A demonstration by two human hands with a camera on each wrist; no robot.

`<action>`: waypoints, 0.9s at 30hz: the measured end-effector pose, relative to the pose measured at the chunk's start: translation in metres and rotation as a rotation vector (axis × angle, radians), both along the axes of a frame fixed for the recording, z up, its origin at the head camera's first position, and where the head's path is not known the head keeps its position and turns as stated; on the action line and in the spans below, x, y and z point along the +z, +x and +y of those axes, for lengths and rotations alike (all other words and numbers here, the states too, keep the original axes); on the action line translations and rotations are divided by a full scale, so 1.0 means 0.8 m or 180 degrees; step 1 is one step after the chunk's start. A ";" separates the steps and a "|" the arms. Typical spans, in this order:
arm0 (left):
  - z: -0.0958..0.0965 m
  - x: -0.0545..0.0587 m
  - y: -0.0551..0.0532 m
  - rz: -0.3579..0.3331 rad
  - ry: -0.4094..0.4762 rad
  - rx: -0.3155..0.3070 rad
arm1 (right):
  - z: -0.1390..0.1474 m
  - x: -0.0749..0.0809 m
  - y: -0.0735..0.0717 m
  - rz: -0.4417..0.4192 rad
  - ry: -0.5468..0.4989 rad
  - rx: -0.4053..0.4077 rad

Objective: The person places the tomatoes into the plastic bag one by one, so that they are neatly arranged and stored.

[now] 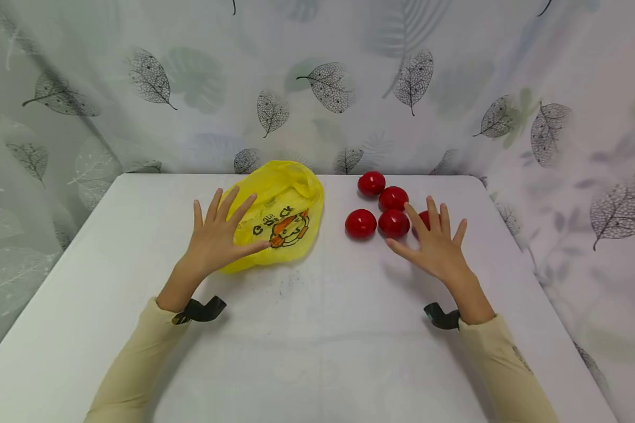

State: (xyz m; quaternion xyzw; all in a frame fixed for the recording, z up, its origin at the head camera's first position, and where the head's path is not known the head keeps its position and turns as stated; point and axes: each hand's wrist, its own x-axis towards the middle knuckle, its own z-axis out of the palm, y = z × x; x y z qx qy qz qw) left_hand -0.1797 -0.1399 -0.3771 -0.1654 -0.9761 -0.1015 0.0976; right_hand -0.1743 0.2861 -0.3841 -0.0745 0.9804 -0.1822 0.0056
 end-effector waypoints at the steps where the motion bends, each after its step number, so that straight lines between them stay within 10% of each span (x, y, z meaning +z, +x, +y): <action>1: -0.002 -0.002 0.002 0.0014 0.0014 -0.0002 | 0.001 -0.001 0.000 -0.0010 -0.0025 -0.0008; 16: -0.040 -0.032 0.029 0.0013 0.0213 0.0240 | 0.013 -0.021 0.000 0.0117 -0.0543 -0.0190; 27: -0.059 -0.063 0.036 -0.0011 0.1178 0.0433 | 0.018 -0.031 -0.011 0.0228 -0.0578 -0.0247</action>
